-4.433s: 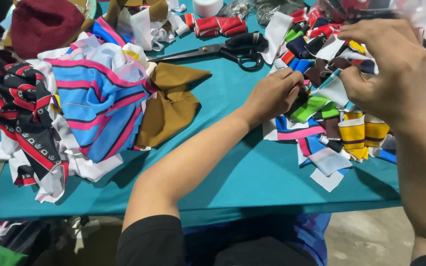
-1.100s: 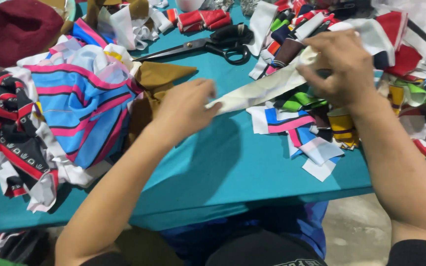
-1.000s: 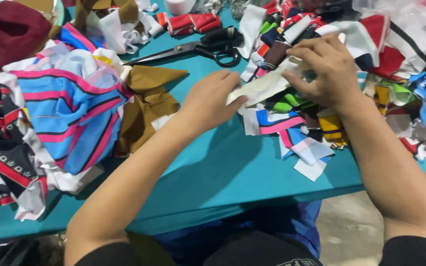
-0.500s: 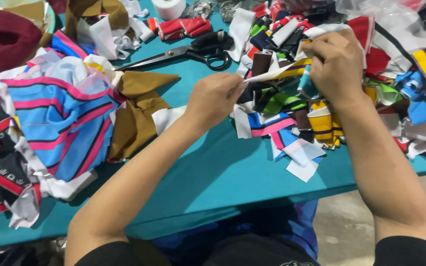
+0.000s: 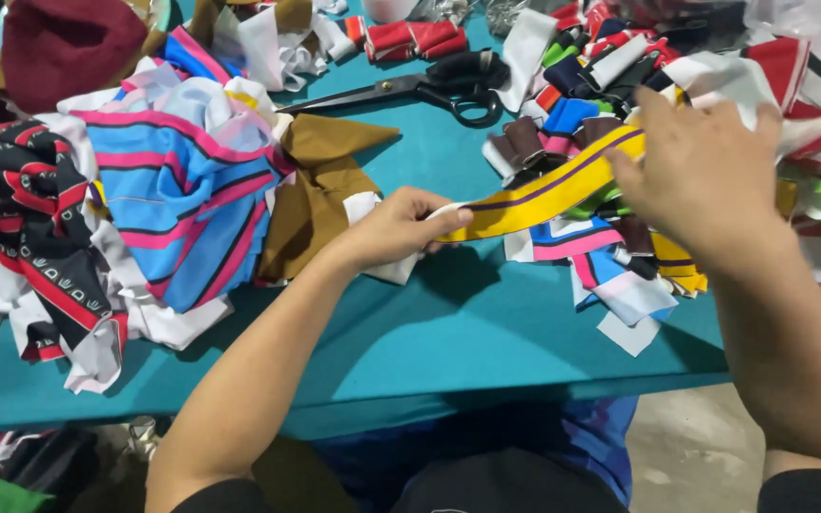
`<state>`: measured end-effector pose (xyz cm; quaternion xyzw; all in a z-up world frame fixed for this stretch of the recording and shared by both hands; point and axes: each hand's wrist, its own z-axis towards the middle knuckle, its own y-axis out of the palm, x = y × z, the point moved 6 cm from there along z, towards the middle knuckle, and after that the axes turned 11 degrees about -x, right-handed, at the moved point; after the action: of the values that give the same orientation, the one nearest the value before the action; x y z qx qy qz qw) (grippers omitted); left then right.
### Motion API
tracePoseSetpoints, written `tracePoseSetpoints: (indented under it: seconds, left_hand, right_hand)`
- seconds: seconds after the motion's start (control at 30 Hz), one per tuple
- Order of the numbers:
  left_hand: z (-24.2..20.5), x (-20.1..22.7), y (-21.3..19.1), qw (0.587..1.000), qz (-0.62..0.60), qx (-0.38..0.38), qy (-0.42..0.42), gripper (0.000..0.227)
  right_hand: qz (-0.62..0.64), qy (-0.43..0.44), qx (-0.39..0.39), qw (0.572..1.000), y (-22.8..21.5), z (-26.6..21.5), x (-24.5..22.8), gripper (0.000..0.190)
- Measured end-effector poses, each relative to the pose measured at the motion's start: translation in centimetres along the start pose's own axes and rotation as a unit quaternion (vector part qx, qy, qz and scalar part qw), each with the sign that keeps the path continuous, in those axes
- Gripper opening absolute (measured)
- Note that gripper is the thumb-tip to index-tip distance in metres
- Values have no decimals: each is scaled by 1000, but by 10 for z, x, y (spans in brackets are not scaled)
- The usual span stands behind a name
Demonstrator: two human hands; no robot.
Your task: The person is sorting, folding, and organizing small strips of colorful fabric on a blue work surface in preparation for sewing.
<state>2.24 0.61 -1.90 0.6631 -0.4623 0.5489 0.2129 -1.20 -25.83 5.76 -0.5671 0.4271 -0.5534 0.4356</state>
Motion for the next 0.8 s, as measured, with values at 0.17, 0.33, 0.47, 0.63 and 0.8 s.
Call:
tracePoseSetpoints:
  seconds: [0.17,0.33,0.47,0.63,0.8]
  left_hand:
    - [-1,1,4,998,38,23,33,46]
    - [-5,0,4,973,52,116,193,11]
    - [-9,8,3,974,-37,68,214,14]
    - [-16,18,-3,933,-214,30,288,62]
    - [-12,23,-2,905,-264,84,323,39]
  right_hand:
    - [56,-243,240,938,-46,-19,-72,47]
    - [363,-287,273,843,24,8,-76,61]
    - [410,-266,164,857,46,19,-72,52]
    - [408,-290,136,855,49,15,-77,35]
    - [466,-344,149,801,24,3,-93,75]
